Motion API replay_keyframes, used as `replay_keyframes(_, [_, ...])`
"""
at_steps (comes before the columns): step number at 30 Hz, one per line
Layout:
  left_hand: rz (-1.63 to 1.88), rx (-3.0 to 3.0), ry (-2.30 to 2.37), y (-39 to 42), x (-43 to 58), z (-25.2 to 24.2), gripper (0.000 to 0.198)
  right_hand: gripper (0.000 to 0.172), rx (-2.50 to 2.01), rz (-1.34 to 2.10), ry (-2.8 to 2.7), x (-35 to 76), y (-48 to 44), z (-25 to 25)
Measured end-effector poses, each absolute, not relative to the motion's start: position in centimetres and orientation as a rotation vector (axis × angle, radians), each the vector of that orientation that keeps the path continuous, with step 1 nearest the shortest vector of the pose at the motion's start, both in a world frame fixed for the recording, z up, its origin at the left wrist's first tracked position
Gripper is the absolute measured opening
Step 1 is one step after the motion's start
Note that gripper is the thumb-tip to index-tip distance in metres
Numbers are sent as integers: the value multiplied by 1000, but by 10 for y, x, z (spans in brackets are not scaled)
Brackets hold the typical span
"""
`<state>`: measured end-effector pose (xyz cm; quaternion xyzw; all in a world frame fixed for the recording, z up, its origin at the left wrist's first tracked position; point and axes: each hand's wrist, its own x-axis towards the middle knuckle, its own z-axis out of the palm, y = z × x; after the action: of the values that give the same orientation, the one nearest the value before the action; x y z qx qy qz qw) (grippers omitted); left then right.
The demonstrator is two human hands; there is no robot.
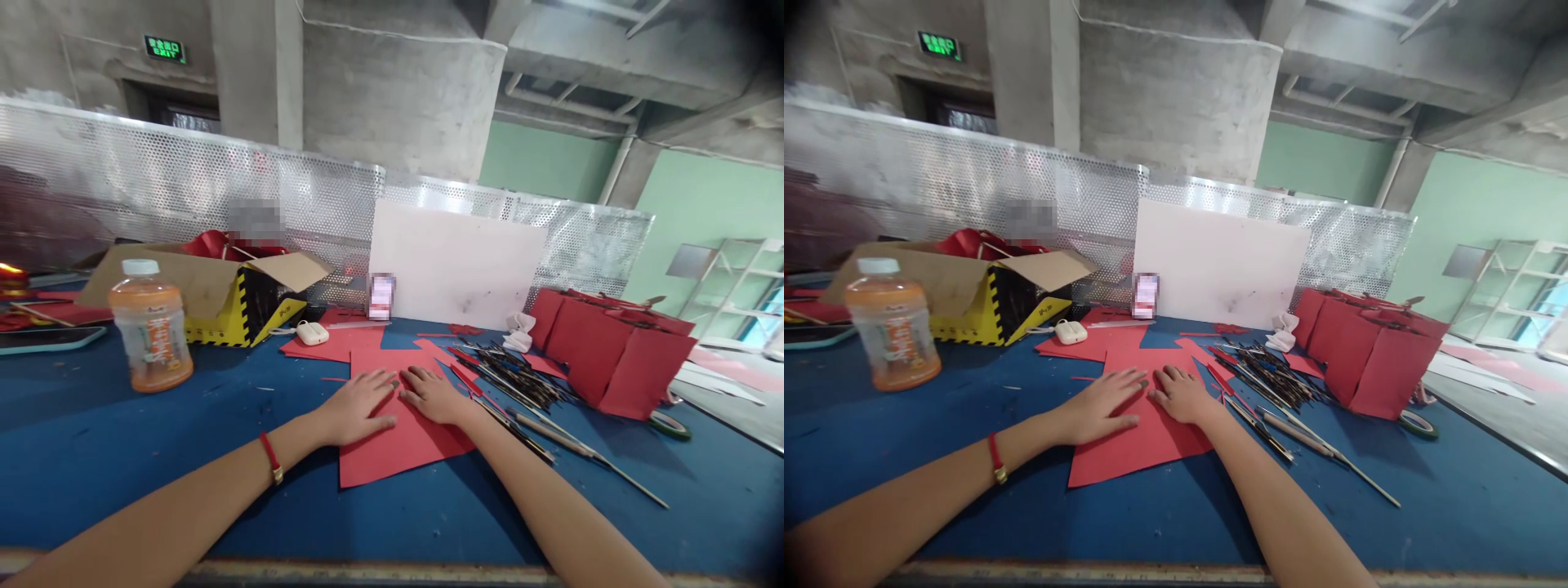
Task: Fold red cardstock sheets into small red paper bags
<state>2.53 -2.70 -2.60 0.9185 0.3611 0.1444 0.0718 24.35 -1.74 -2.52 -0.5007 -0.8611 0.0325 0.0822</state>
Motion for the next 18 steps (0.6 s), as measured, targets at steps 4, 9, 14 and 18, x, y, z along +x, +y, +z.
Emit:
replay_keyframes(4, [180, 2762, 1145, -34, 33, -30, 72, 61, -1607, 207, -2532, 238, -20, -26])
replay_keyframes(9, [137, 2799, 1181, -34, 36, -29, 71, 61, -1615, 173, -2512, 234, -19, -31])
replay_keyframes(14, [153, 2801, 1184, -34, 36, -28, 70, 59, -1528, 111, -2546, 236, -14, -35])
replay_keyframes(18, [178, 2797, 1151, -34, 36, -28, 72, 59, -1467, 99, -2560, 239, -12, -37])
